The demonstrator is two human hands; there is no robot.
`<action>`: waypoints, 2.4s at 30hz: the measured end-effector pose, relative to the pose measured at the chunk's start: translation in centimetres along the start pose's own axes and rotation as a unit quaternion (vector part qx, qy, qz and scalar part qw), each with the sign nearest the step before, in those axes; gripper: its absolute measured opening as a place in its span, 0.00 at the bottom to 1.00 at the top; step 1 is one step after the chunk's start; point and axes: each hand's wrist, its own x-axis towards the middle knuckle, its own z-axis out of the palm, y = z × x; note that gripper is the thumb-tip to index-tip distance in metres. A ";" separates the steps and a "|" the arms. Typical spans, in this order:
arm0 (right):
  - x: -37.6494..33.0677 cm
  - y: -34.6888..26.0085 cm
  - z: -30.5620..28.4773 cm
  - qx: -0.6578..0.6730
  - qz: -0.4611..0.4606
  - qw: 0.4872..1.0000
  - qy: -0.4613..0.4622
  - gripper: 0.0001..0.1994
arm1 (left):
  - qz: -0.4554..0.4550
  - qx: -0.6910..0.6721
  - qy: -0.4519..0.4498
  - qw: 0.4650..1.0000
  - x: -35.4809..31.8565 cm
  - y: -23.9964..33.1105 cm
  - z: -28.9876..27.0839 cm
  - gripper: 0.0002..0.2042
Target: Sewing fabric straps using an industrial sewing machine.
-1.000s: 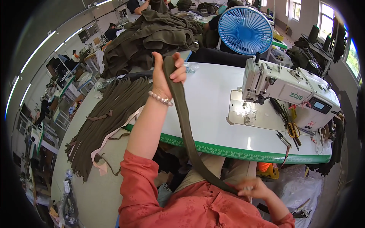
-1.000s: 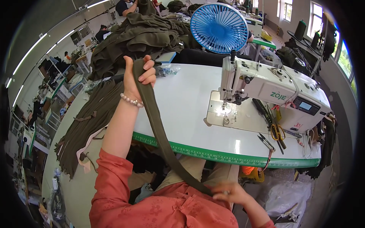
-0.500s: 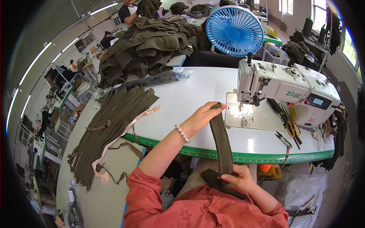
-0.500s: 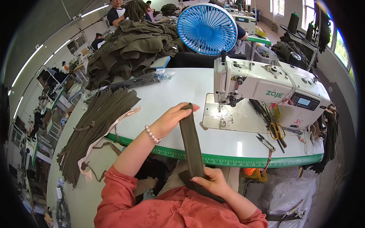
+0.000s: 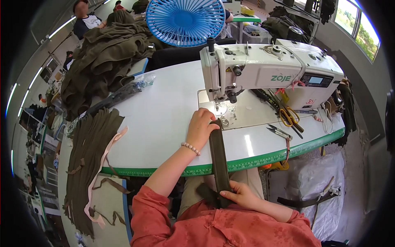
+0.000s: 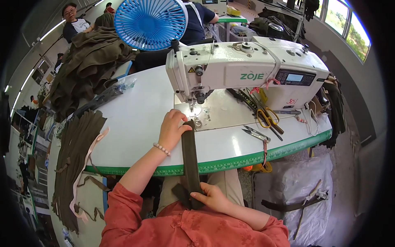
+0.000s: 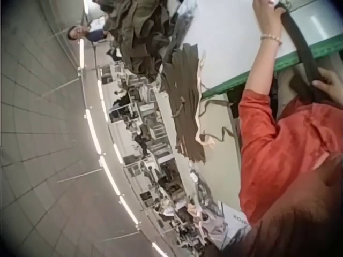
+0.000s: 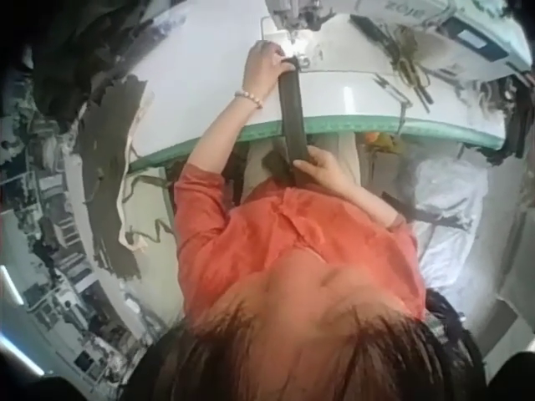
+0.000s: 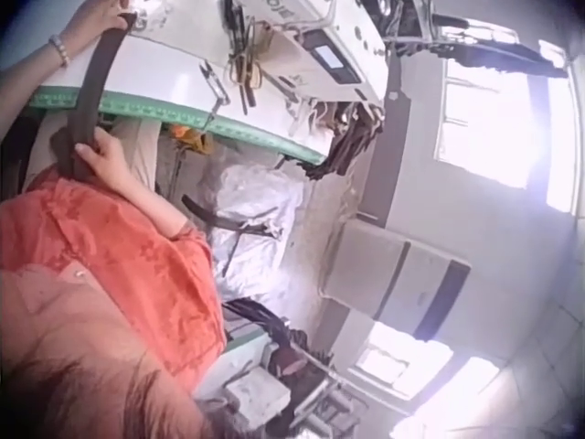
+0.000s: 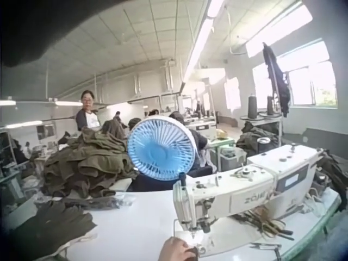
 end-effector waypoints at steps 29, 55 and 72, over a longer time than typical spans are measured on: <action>6.6 -2.4 -3.7 -0.166 -0.079 0.982 0.049 0.21 | 0.110 0.182 -0.014 0.977 3.3 -2.8 2.8 0.26; 18.6 -14.2 -14.6 -0.564 -0.282 0.692 0.352 0.10 | 0.123 0.144 -0.014 0.982 2.6 -4.0 1.9 0.22; 21.4 -14.6 -16.6 -0.567 -0.180 0.751 0.287 0.10 | 0.153 0.169 -0.004 0.974 2.9 -4.3 1.4 0.13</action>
